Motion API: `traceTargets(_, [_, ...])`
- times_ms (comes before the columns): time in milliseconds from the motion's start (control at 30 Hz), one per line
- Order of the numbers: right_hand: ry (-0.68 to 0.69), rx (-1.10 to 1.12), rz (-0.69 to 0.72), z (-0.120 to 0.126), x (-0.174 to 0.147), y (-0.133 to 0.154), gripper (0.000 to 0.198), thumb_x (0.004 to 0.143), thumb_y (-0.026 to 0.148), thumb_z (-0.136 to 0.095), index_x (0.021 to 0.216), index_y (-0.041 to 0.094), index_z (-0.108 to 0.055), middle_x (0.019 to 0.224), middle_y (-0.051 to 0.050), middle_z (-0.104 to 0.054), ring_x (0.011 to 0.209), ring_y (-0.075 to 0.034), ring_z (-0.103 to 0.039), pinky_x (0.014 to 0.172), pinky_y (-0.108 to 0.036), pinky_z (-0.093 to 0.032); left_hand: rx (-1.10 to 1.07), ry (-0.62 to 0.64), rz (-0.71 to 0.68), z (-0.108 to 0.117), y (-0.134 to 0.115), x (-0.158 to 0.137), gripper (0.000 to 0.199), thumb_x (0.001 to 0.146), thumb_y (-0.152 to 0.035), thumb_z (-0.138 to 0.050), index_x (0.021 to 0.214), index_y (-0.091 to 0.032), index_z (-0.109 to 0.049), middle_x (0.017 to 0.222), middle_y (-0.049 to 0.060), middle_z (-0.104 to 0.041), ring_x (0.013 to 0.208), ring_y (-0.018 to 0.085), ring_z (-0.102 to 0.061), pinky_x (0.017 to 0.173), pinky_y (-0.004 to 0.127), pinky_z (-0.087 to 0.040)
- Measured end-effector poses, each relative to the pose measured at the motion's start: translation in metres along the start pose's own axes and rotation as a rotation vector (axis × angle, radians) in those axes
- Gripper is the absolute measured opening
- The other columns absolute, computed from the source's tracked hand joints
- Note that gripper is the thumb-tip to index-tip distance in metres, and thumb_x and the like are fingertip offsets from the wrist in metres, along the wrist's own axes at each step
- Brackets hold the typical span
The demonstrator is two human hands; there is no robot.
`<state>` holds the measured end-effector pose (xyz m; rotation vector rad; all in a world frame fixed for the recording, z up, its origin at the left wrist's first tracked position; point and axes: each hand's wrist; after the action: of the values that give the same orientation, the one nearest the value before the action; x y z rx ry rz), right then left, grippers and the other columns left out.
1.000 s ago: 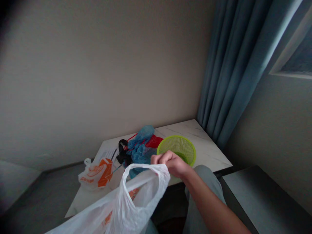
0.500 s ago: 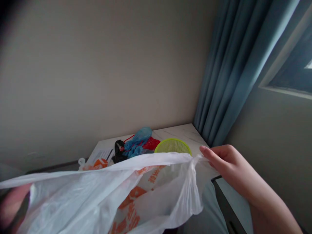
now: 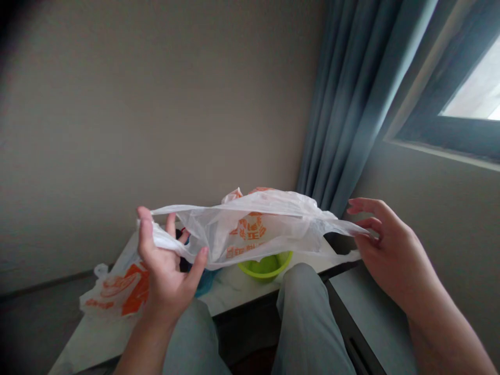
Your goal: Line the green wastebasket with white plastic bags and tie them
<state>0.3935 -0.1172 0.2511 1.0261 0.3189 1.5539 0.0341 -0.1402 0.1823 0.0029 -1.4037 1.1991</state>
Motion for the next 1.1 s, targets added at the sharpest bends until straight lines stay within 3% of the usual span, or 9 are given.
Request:
traceTargets(100, [0.005, -0.065, -0.006, -0.011, 0.006, -0.014, 0.035, 0.075, 0.025, -0.051, 0.108, 0.024, -0.065, 0.091, -0.007, -0.072, 0.070, -0.020, -0.065, 0.061, -0.032, -0.049, 0.010, 0.090, 0.094, -0.027, 0.016, -0.011, 0.120, 0.076, -0.037, -0.077, 0.156, -0.034, 0.012, 0.166, 0.013, 0.011, 0.148, 0.038, -0.023, 0.110, 0.053, -0.042])
traceTargets(200, [0.011, -0.136, -0.071, -0.028, 0.009, -0.026, 0.033, 0.074, 0.021, -0.044, 0.095, 0.021, -0.069, 0.078, -0.004, -0.069, 0.062, -0.018, -0.060, 0.057, -0.030, -0.043, 0.156, 0.123, 0.162, -0.047, 0.034, -0.024, 0.116, 0.077, -0.032, -0.076, 0.157, -0.031, 0.007, 0.165, 0.016, 0.010, 0.150, 0.040, -0.015, 0.112, 0.055, -0.038])
traceTargets(267, [0.049, -0.149, -0.119, -0.043, 0.008, -0.031, 0.032, 0.073, 0.021, -0.041, 0.088, 0.020, -0.069, 0.072, -0.003, -0.067, 0.058, -0.017, -0.056, 0.054, -0.028, -0.040, 0.261, 0.145, 0.182, -0.057, 0.044, -0.031, 0.111, 0.078, -0.032, -0.075, 0.158, -0.027, 0.002, 0.164, 0.022, 0.001, 0.149, 0.042, -0.016, 0.111, 0.057, -0.038])
traceTargets(367, [0.150, -0.208, -0.136, -0.072, 0.003, -0.037, 0.032, 0.079, 0.024, -0.040, 0.093, 0.020, -0.068, 0.066, -0.002, -0.064, 0.058, -0.018, -0.056, 0.055, -0.028, -0.039, 0.430, 0.175, 0.221, -0.068, 0.056, -0.038, 0.105, 0.080, -0.038, -0.073, 0.158, -0.018, -0.005, 0.152, 0.029, -0.026, 0.140, 0.044, -0.035, 0.103, 0.057, -0.043])
traceTargets(533, [0.239, -0.474, -0.042, -0.119, -0.005, -0.049, 0.049, 0.086, 0.051, -0.055, 0.120, 0.017, -0.061, 0.106, -0.013, -0.069, 0.089, -0.027, -0.066, 0.076, -0.034, -0.046, 0.680, 0.293, 0.169, -0.073, 0.075, -0.041, 0.067, 0.088, -0.037, -0.061, 0.145, -0.012, -0.039, 0.127, 0.021, -0.055, 0.120, 0.038, -0.053, 0.098, 0.050, -0.045])
traceTargets(667, [0.273, -0.638, -0.035, -0.152, 0.000, -0.056, 0.060, 0.086, 0.055, -0.059, 0.131, 0.015, -0.053, 0.115, -0.017, -0.064, 0.102, -0.031, -0.063, 0.086, -0.038, -0.045, 0.794, 0.457, 0.157, -0.074, 0.088, -0.040, 0.033, 0.092, -0.034, -0.051, 0.116, -0.015, -0.063, 0.113, 0.016, -0.065, 0.106, 0.033, -0.058, 0.094, 0.043, -0.044])
traceTargets(833, [0.267, -0.740, 0.005, -0.193, 0.015, -0.062, 0.045, 0.092, 0.041, -0.056, 0.129, 0.015, -0.053, 0.119, -0.019, -0.062, 0.112, -0.034, -0.056, 0.100, -0.046, -0.035, 0.870, 0.585, 0.148, -0.084, 0.101, -0.036, 0.027, 0.093, -0.030, -0.046, 0.104, -0.019, -0.069, 0.107, 0.013, -0.067, 0.103, 0.030, -0.057, 0.088, 0.040, -0.043])
traceTargets(1000, [0.126, -0.763, 0.023, -0.227, 0.035, -0.079, 0.055, 0.090, 0.038, -0.056, 0.136, 0.008, -0.047, 0.125, -0.022, -0.060, 0.119, -0.036, -0.050, 0.110, -0.050, -0.022, 0.892, 0.616, 0.104, -0.099, 0.121, -0.030, 0.030, 0.095, -0.021, -0.039, 0.094, -0.018, -0.069, 0.099, 0.013, -0.068, 0.098, 0.028, -0.058, 0.085, 0.038, -0.044])
traceTargets(1100, [0.139, -0.754, 0.054, -0.243, 0.049, -0.088, 0.048, 0.090, 0.026, -0.053, 0.135, 0.009, -0.049, 0.128, -0.021, -0.059, 0.121, -0.035, -0.049, 0.110, -0.049, -0.022, 0.874, 0.645, 0.100, -0.108, 0.137, -0.031, 0.031, 0.095, -0.020, -0.037, 0.093, -0.017, -0.068, 0.097, 0.013, -0.068, 0.097, 0.028, -0.060, 0.083, 0.038, -0.045])
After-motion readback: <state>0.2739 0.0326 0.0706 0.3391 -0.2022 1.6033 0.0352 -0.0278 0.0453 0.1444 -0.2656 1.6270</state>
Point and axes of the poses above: each hand's wrist, its own x-axis towards the middle knuckle, its own z-axis out of the back of the hand, y = z × x
